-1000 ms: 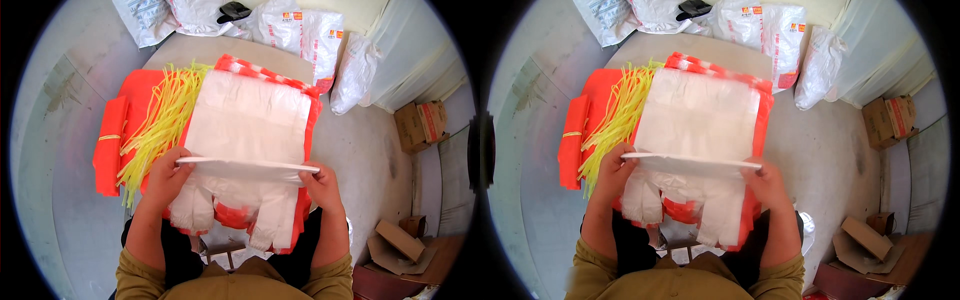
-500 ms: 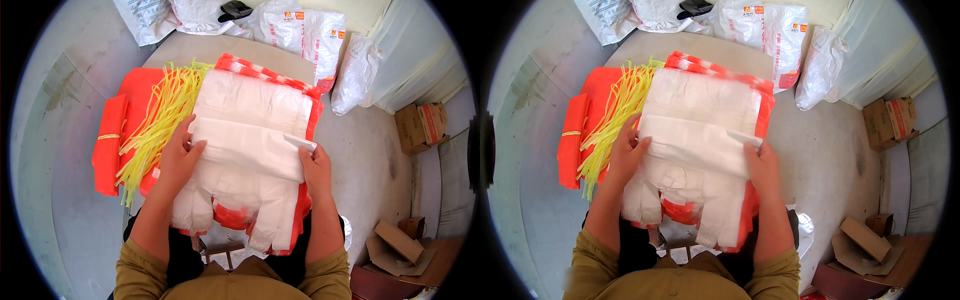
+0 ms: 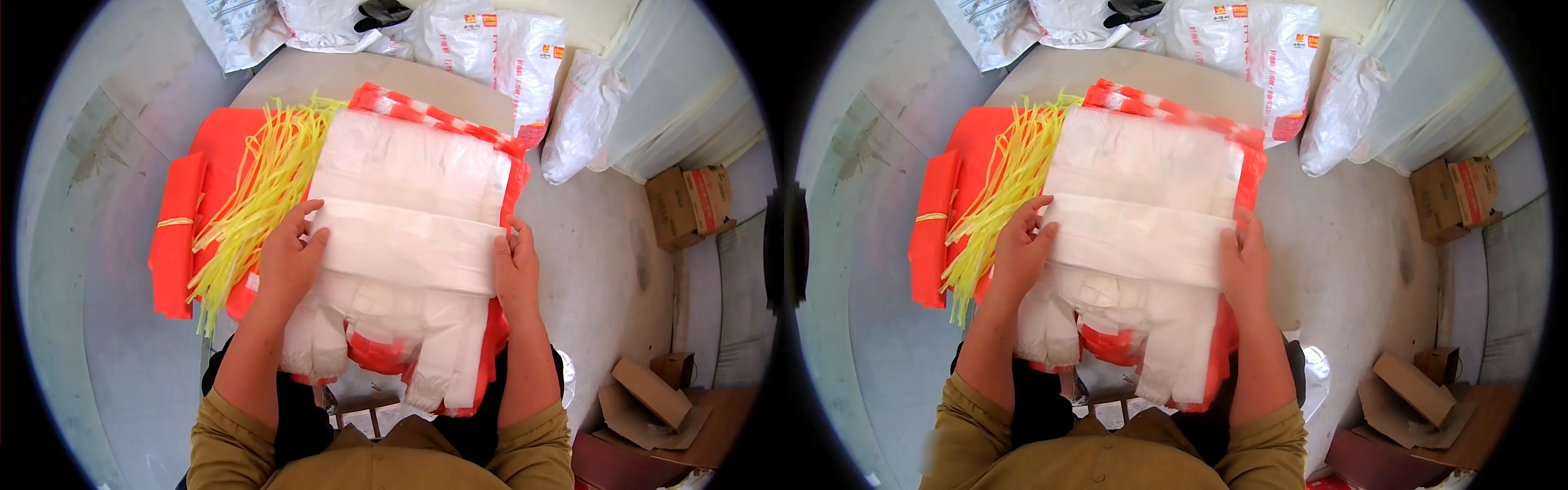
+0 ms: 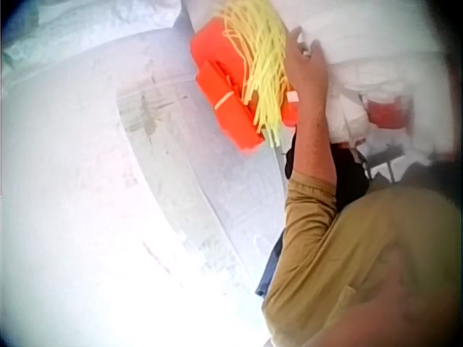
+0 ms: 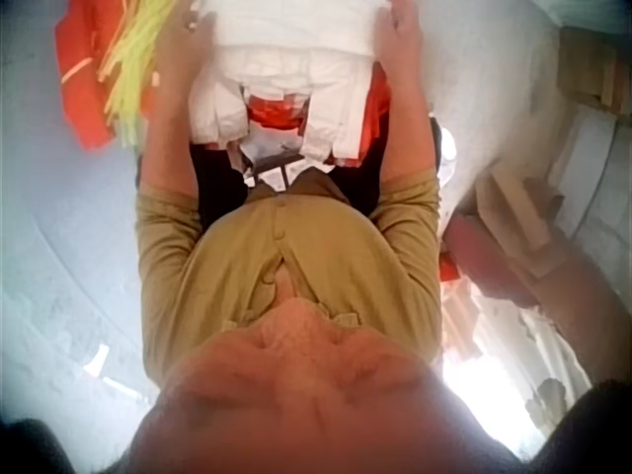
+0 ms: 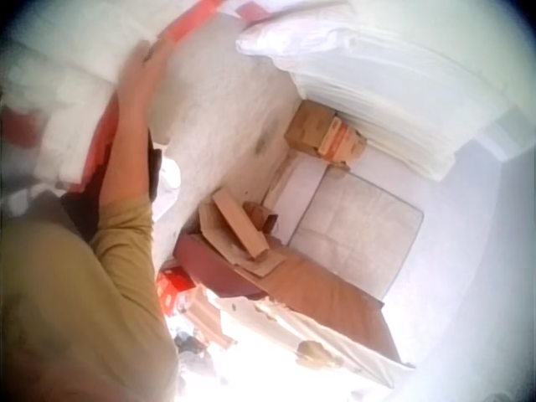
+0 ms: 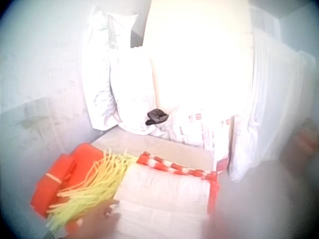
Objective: The person sits on the floor and folds white plastic shipping bags with red borders. They place a small white item inside the bag, fold the top edges, and secure the package with a yellow plastic tie. The person repeats this process for multiple items.
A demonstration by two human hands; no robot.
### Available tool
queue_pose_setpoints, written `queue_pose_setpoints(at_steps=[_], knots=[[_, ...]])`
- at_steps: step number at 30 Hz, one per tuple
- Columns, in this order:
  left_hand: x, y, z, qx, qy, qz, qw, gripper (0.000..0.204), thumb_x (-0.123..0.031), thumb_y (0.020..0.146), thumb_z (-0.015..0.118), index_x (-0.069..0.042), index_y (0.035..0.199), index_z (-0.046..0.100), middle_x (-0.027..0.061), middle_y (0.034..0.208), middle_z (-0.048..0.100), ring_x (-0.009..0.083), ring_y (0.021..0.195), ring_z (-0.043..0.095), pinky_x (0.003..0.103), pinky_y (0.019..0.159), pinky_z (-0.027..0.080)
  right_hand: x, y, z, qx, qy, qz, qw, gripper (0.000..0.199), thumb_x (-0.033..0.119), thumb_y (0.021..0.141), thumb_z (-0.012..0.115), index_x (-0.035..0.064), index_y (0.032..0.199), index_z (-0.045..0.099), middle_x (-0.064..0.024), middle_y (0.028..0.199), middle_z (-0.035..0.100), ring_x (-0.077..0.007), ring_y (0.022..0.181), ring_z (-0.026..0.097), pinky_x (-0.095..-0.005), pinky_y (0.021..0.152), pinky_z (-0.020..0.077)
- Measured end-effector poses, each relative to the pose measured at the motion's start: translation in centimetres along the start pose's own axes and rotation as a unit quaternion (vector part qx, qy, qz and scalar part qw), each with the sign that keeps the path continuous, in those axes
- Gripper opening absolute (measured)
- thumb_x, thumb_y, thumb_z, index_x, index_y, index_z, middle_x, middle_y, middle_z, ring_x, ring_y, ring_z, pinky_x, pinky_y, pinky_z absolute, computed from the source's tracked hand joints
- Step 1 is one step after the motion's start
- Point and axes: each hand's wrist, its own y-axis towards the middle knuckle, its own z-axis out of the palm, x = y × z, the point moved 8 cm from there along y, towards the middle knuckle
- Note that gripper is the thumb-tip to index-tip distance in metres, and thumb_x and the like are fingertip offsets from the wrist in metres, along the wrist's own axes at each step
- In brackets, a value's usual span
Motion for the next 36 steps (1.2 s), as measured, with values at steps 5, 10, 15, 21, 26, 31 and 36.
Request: queue_pose_setpoints(at_steps=[5, 10, 15, 21, 26, 31, 36], knots=[[-0.1, -0.2, -0.3, -0.012, 0.007, 0.021, 1.000, 0.041, -0.005, 0.098, 0.063, -0.007, 0.139, 0.063, 0.0006, 0.087, 0.064, 0.0074, 0.071, 0.055, 0.026, 0.068, 0.048, -1.3, 0.5, -1.2, 0.014, -0.018, -0.042, 0.999, 0.036, 0.012, 0.106, 0.051, 0.0005, 0.140, 0.056, -0.0132, 0.122, 0.066, -0.0201, 0.107, 0.063, -0.0335, 0.096, 0.0503], [0.4, -0.1, -0.4, 0.007, -0.020, 0.006, 1.000, 0.038, -0.006, 0.102, 0.058, -0.007, 0.141, 0.061, -0.0032, 0.092, 0.061, 0.0039, 0.077, 0.050, 0.021, 0.069, 0.043, -0.9, -0.1, -0.7, 0.057, -0.030, -0.001, 0.998, 0.034, 0.010, 0.105, 0.051, 0.0010, 0.138, 0.058, -0.0109, 0.120, 0.067, -0.0204, 0.105, 0.063, -0.0340, 0.095, 0.0512], [0.9, 0.0, -2.0, 0.000, -0.159, -0.079, 0.984, 0.027, -0.006, 0.106, 0.053, -0.006, 0.130, 0.064, 0.0009, 0.099, 0.066, 0.0083, 0.080, 0.057, 0.022, 0.071, 0.048, -0.2, -0.5, -2.0, 0.045, -0.042, 0.026, 0.998, 0.034, 0.005, 0.102, 0.054, 0.0014, 0.136, 0.058, -0.0074, 0.109, 0.065, -0.0159, 0.093, 0.061, -0.0305, 0.085, 0.0516], [2.2, -0.2, -2.4, 0.028, -0.065, -0.060, 0.996, 0.019, -0.002, 0.103, 0.056, -0.001, 0.119, 0.067, 0.0017, 0.098, 0.066, 0.0087, 0.085, 0.059, 0.024, 0.077, 0.051, -0.3, -0.8, -2.2, 0.108, -0.030, 0.094, 0.989, 0.040, 0.001, 0.099, 0.056, 0.0028, 0.139, 0.056, -0.0028, 0.096, 0.064, -0.0115, 0.084, 0.059, -0.0270, 0.075, 0.0490], [1.9, -0.5, -2.5, 0.034, -0.028, -0.020, 0.999, 0.013, -0.001, 0.101, 0.060, 0.000, 0.112, 0.067, 0.0004, 0.093, 0.065, 0.0081, 0.082, 0.058, 0.023, 0.075, 0.050, -0.8, -1.0, -2.5, 0.138, -0.040, 0.115, 0.983, 0.047, 0.000, 0.095, 0.058, 0.0040, 0.141, 0.054, -0.0017, 0.094, 0.064, -0.0102, 0.084, 0.059, -0.0254, 0.072, 0.0468], [2.4, -0.4, -2.4, 0.050, -0.037, -0.050, 0.997, 0.009, -0.001, 0.101, 0.057, -0.001, 0.105, 0.065, -0.0006, 0.088, 0.063, 0.0079, 0.077, 0.055, 0.023, 0.071, 0.048, -1.2, -1.3, -2.5, 0.170, -0.024, 0.132, 0.976, 0.053, -0.001, 0.092, 0.059, 0.0054, 0.144, 0.053, -0.0004, 0.092, 0.065, -0.0093, 0.084, 0.059, -0.0254, 0.073, 0.0461], [2.4, -0.5, -2.2, 0.062, -0.048, -0.071, 0.994, 0.011, -0.001, 0.102, 0.054, -0.002, 0.104, 0.064, -0.0012, 0.087, 0.061, 0.0081, 0.076, 0.054, 0.023, 0.071, 0.047, -1.4, -1.4, -2.6, 0.189, 0.008, 0.144, 0.971, 0.056, -0.003, 0.090, 0.060, 0.0061, 0.145, 0.052, -0.0001, 0.093, 0.066, -0.0095, 0.087, 0.060, -0.0254, 0.079, 0.0474]])
